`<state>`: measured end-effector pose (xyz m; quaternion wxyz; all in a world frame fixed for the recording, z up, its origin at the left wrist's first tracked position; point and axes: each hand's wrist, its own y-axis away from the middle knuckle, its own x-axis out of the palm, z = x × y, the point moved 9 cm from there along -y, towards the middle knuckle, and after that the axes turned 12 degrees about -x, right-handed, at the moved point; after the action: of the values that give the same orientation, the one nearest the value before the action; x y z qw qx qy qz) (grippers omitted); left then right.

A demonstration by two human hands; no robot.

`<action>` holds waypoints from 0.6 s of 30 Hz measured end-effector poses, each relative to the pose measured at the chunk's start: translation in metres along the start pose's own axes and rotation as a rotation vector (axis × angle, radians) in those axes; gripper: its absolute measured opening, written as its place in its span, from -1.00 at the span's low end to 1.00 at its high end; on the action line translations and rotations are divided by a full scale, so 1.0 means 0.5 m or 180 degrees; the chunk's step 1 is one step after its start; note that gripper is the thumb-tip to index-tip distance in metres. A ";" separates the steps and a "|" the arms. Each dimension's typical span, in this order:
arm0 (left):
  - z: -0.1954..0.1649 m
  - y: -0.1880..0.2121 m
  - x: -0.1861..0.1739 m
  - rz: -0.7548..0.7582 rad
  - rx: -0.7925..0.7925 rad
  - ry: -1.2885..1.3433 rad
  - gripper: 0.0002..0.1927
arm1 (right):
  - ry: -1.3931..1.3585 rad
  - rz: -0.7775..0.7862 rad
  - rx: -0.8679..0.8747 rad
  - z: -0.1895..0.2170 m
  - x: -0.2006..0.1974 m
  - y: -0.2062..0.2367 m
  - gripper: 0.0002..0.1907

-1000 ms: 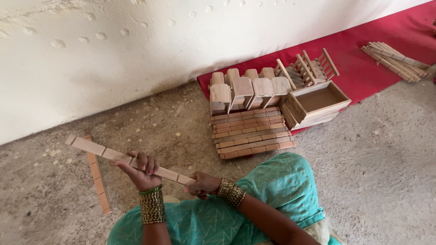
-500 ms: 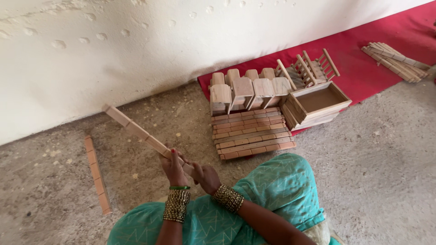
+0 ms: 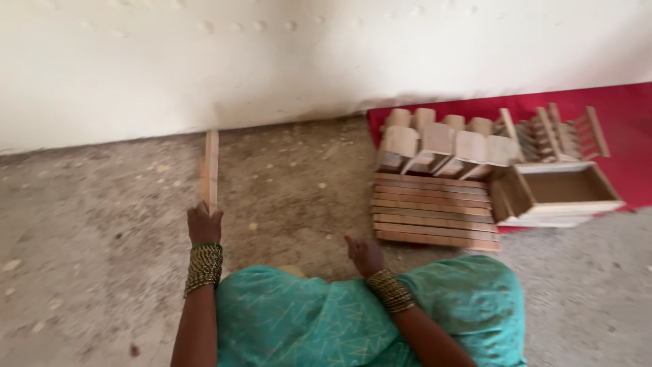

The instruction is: The person sits on the floor and assembles small wooden toy parts. They first align and join thin wooden sticks into a flat panel, then pick up larger wooden toy pieces and fit them together, placing finished assemblies on the floor beside them.

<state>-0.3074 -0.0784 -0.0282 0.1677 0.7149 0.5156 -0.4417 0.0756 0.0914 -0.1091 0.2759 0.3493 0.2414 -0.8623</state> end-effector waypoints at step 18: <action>0.057 0.029 0.111 0.0463 -0.0579 -0.0871 -0.24 | -0.0224 0.0321 0.0424 -0.089 0.053 0.015 -0.34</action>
<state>-0.3031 -0.0716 -0.0918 0.3318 0.6653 0.4727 -0.4731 0.0853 0.1049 -0.1587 0.3035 0.3480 0.1558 -0.8732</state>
